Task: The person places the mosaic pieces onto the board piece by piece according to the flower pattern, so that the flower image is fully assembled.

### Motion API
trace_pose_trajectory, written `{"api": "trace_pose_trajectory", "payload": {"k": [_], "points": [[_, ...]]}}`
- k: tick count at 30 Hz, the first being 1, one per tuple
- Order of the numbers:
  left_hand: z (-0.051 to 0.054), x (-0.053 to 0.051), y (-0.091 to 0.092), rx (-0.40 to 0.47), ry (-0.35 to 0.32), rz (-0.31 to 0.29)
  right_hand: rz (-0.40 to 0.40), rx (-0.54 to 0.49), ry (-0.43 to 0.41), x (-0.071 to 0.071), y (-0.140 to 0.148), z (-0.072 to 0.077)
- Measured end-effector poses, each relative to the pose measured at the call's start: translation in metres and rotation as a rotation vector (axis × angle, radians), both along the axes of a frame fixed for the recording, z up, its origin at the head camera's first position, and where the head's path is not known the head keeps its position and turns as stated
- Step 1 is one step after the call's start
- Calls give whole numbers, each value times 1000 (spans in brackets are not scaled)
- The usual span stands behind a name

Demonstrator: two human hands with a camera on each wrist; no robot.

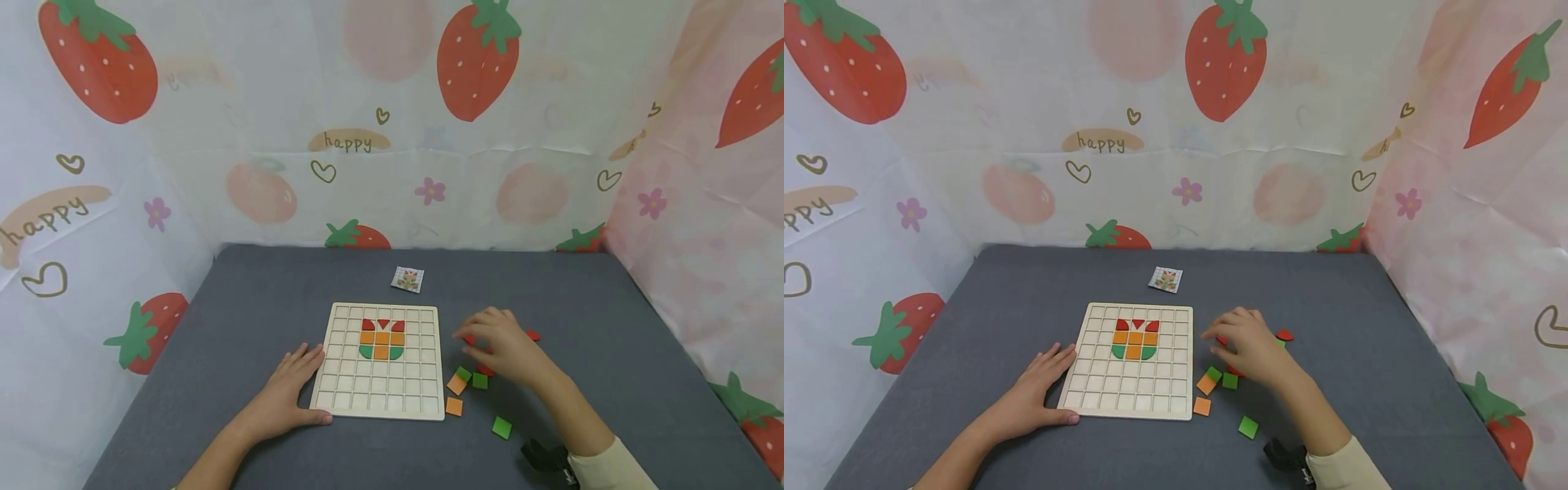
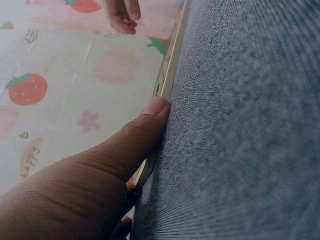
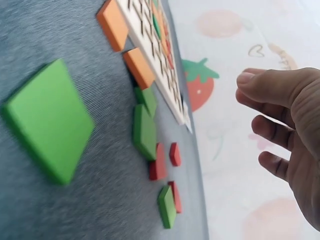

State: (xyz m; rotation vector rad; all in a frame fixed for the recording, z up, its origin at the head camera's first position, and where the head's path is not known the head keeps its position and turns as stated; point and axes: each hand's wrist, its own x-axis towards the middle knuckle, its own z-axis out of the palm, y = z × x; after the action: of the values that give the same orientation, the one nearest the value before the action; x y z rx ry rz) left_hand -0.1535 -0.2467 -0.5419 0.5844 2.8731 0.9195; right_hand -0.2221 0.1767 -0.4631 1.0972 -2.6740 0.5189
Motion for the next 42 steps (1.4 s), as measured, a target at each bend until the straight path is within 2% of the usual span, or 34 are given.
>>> {"api": "trace_pose_trajectory", "payload": {"k": [10,14,19,24,30,35,42], "points": [[-3,1,-1,4,4,-1,16,-55,-104,9,15,-17],[-2,1,-2,5,11,2,21,-58,-120,11,16,-23],[-1,1,-2,-7,16,-1,52,-72,-189,11,16,-31],[1,3,-1,-2,4,-3,58,-61,-266,11,17,-36],[1,4,-1,0,-10,3,40,-30,-319,10,20,-43],[1,4,0,4,-12,5,43,-2,-333,9,21,-48],[2,3,0,5,-13,4,62,11,-319,10,17,-47]]}}
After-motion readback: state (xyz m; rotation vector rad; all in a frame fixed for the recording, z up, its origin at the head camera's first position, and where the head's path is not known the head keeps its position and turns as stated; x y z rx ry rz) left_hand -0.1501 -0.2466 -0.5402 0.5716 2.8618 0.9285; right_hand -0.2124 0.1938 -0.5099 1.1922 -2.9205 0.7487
